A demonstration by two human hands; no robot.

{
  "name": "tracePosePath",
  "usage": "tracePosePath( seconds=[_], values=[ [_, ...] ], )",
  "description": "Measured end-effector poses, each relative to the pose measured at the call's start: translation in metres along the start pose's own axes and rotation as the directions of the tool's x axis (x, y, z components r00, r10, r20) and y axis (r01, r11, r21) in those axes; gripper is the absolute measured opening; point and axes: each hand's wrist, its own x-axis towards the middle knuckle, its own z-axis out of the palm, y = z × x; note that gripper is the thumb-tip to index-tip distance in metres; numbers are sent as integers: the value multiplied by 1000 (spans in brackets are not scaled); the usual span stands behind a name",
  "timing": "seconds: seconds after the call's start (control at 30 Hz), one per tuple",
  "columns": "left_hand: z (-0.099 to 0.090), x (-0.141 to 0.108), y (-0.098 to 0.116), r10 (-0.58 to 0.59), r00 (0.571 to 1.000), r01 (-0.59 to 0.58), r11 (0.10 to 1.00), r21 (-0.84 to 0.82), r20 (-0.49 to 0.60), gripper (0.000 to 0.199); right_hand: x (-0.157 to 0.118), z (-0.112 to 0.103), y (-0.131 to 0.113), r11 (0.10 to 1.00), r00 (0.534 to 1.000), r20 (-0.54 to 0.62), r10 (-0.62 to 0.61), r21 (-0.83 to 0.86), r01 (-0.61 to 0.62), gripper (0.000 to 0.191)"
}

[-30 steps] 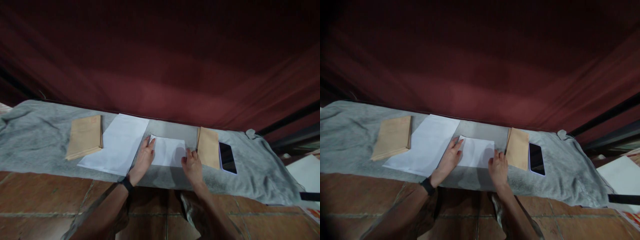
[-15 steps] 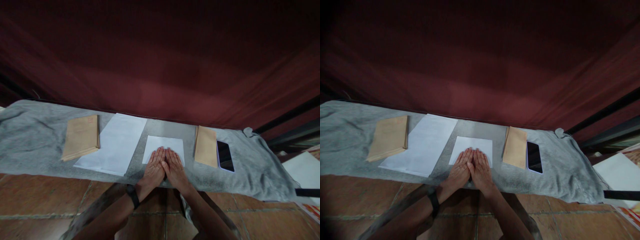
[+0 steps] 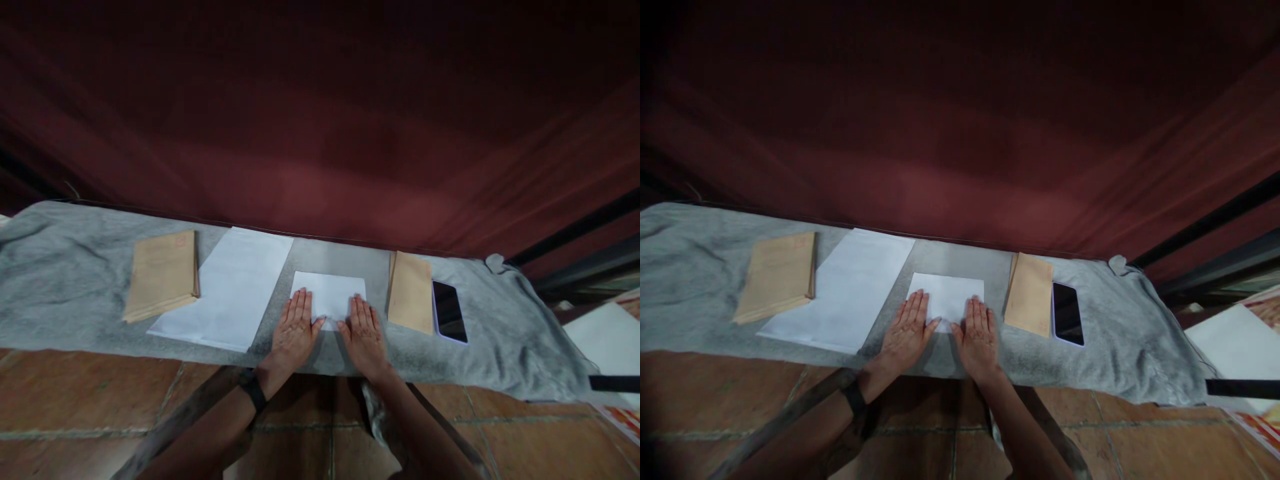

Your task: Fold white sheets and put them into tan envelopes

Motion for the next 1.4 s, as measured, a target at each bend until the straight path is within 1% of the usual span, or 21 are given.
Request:
tracePosePath(
  seconds=[0.1, 0.2, 0.3, 0.37, 0.5, 0.57, 0.63, 0.77, 0.93, 1.07, 1.3, 1.4],
  values=[
    [-1, -1, -5, -45, 999, 45, 999, 6, -20, 66, -2, 0, 3, 999, 999, -20, 34, -13, -34, 68],
    [-4, 3, -6, -81, 995, 82, 997, 4, -55, 65, 0, 0, 4, 997, 996, -58, 74, -1, -74, 67],
    [-6, 15, 0, -48, 997, 47, 999, -14, -61, 62, 11, 0, 3, 993, 992, -70, 110, 49, -106, 66],
    [-4, 26, 7, 12, 1000, -13, 999, -36, -27, 60, 22, 0, -1, 988, 993, -34, 112, 111, -107, 63],
    [9, 44, 20, 114, 991, -110, 992, -61, 71, 58, 48, 1, -15, 967, 994, 95, 50, 246, -72, 58],
    [15, 51, 23, 120, 987, -114, 992, -54, 111, 59, 58, 2, -22, 957, 988, 151, 28, 282, -70, 57],
    [18, 56, 24, 108, 986, -103, 994, -42, 130, 61, 65, 3, -26, 953, 982, 185, 36, 290, -89, 57],
    [15, 60, 22, 107, 984, -103, 994, -36, 145, 58, 72, 6, -27, 959, 974, 213, 71, 255, -126, 56],
    [11, 62, 14, 25, 990, -22, 1000, -22, 141, 56, 70, 13, -26, 975, 982, 177, 59, 201, -95, 54],
    [10, 63, 9, 12, 990, -8, 999, -31, 138, 56, 68, 19, -23, 981, 989, 132, 63, 173, -86, 53],
    [10, 62, 9, -17, 994, 21, 999, -32, 108, 56, 69, 27, -23, 979, 994, 66, 91, 175, -101, 54],
    [12, 62, 8, -47, 994, 51, 998, -30, 95, 55, 68, 28, -21, 980, 994, 46, 101, 168, -108, 54]
  ],
)
